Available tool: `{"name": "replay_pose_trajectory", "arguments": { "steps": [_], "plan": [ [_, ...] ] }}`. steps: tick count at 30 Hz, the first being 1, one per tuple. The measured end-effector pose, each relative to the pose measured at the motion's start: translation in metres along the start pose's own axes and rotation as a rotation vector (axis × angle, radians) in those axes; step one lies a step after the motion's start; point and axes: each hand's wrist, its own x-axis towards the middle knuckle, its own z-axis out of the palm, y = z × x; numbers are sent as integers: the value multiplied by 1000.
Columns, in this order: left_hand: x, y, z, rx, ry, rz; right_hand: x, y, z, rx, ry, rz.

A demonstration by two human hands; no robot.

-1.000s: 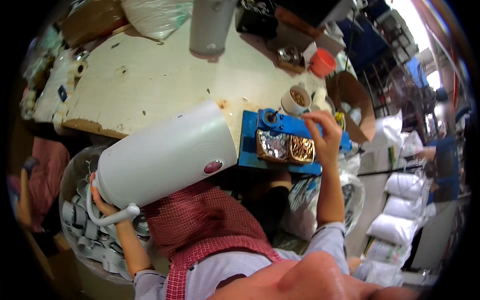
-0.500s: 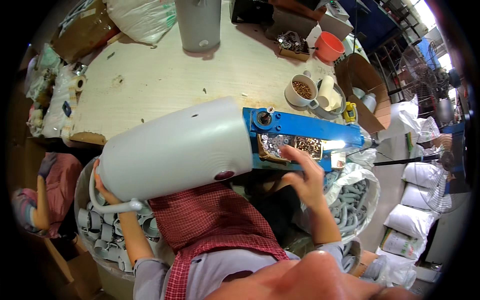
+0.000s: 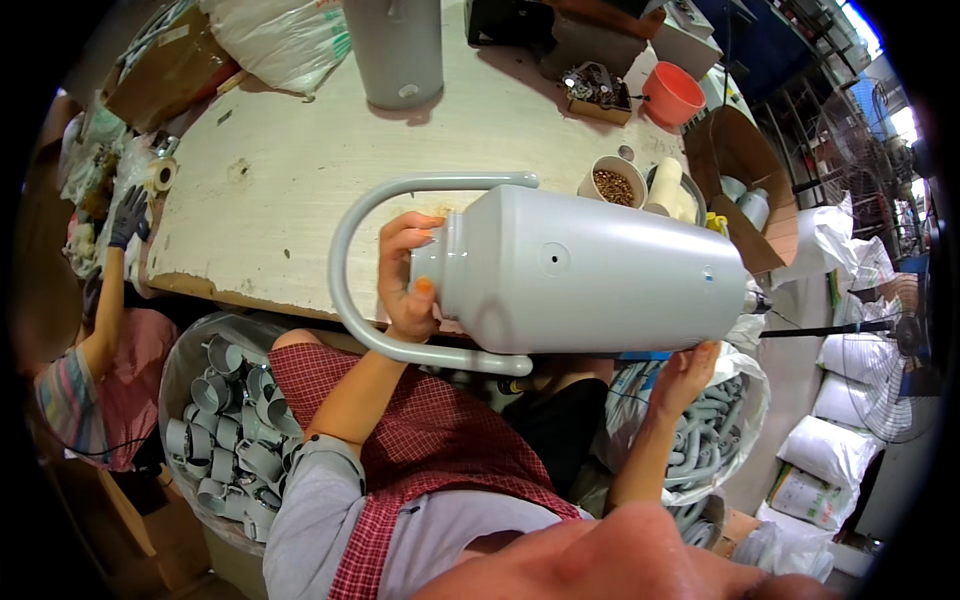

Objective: The person assembles white electric kettles by attaching handles and lids. They pick up kettle bodies, attach handles, and secure lids using a small tool, then place the finished units on the table.

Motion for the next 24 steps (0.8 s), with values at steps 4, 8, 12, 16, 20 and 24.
{"name": "replay_pose_trajectory", "arguments": {
  "steps": [4, 8, 12, 16, 20, 24],
  "plan": [
    [-12, -22, 14, -82, 53, -29, 13, 12, -26, 9, -29, -41],
    [-15, -27, 9, -106, 96, -52, 10, 12, -11, 28, -26, -19],
    [-16, -26, 4, -83, 75, -58, 11, 15, -4, 44, -6, -9],
    [-16, -23, 2, -57, 101, -73, 12, 12, 4, 18, 28, -7],
    [-17, -21, 0, -31, 83, -121, 13, 16, -7, 61, -67, -3],
    [-32, -30, -1, -7, 95, -193, 9, 24, -20, -76, 103, 8]
  ]
}}
